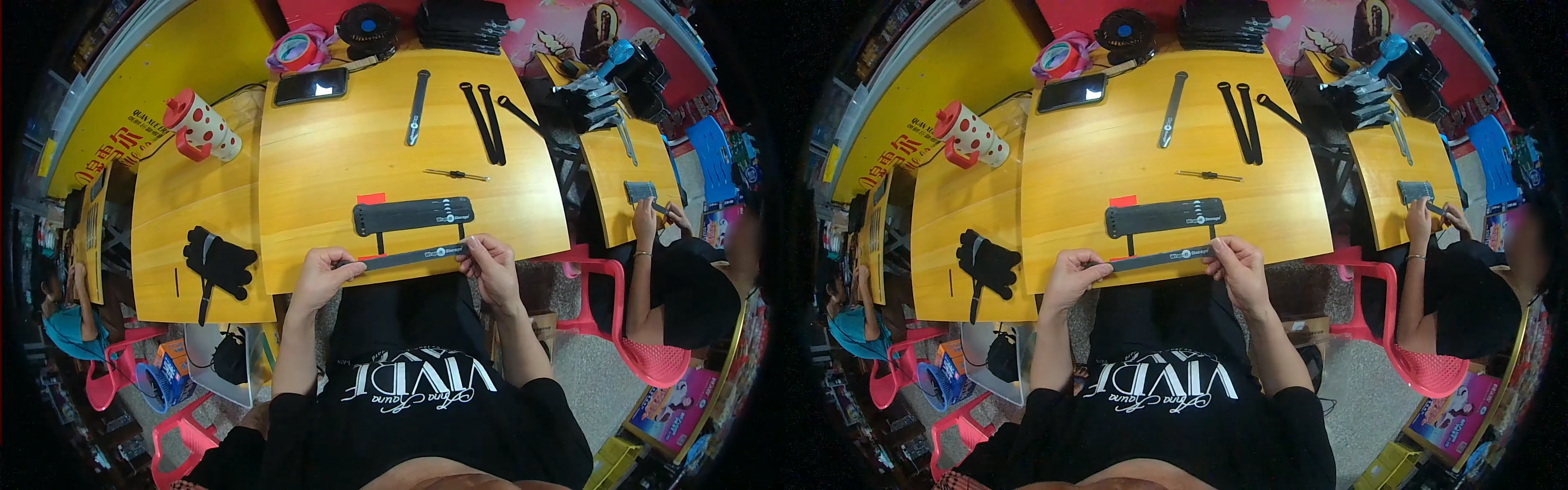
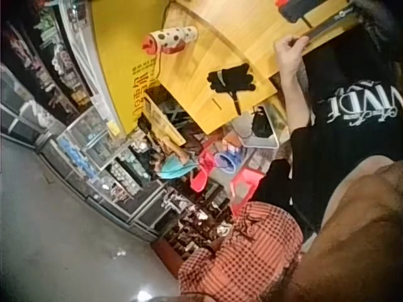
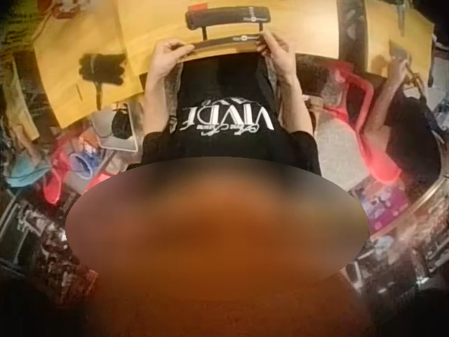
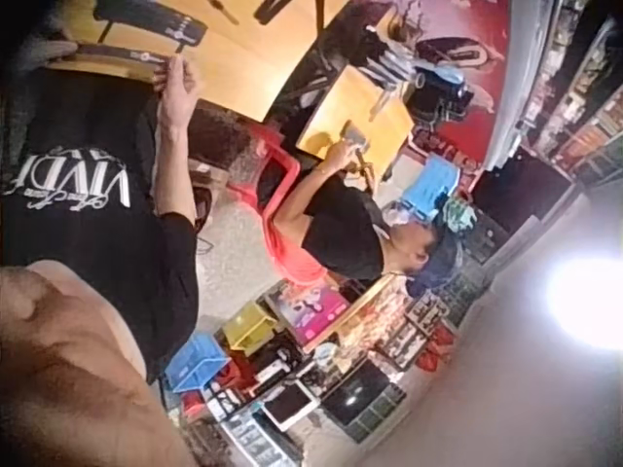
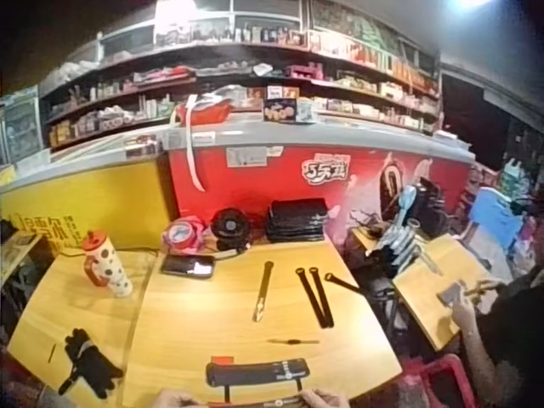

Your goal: The recorder is assembling small black textile or plastic strips onto a base template on a yellow table.

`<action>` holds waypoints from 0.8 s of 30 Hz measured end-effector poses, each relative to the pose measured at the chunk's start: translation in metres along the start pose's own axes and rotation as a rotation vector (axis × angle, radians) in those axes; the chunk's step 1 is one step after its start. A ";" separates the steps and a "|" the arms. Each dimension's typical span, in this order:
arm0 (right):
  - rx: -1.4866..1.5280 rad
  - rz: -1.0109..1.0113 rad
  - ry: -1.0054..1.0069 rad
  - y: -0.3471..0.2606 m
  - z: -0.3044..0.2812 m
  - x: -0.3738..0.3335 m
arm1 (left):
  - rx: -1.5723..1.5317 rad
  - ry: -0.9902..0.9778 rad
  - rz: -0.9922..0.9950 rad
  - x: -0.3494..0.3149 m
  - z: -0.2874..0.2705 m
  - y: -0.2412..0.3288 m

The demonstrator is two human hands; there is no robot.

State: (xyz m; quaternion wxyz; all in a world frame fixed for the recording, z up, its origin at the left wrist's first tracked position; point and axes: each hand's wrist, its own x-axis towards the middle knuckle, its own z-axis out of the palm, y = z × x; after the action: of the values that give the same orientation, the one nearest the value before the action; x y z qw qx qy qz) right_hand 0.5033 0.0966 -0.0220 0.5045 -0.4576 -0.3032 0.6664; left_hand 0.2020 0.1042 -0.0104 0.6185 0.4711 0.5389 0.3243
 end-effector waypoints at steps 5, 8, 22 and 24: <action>-0.249 -0.200 0.036 0.003 0.003 -0.003 | -0.123 0.043 0.003 0.002 0.001 -0.003; -0.341 -0.281 0.162 0.005 0.001 0.002 | -0.325 0.074 -0.018 0.005 0.003 -0.003; -0.763 -0.634 0.251 0.000 -0.006 0.038 | -0.139 0.389 0.045 0.029 0.029 -0.005; -0.790 -0.632 0.266 0.002 -0.006 0.038 | -0.155 0.391 0.049 0.030 0.030 -0.004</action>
State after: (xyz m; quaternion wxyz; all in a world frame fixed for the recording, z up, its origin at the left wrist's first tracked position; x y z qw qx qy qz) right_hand 0.5056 0.1321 -0.0375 0.5042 -0.5799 -0.5880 0.2525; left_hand 0.2368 0.1231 -0.0262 0.5286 0.3632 0.6102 0.4650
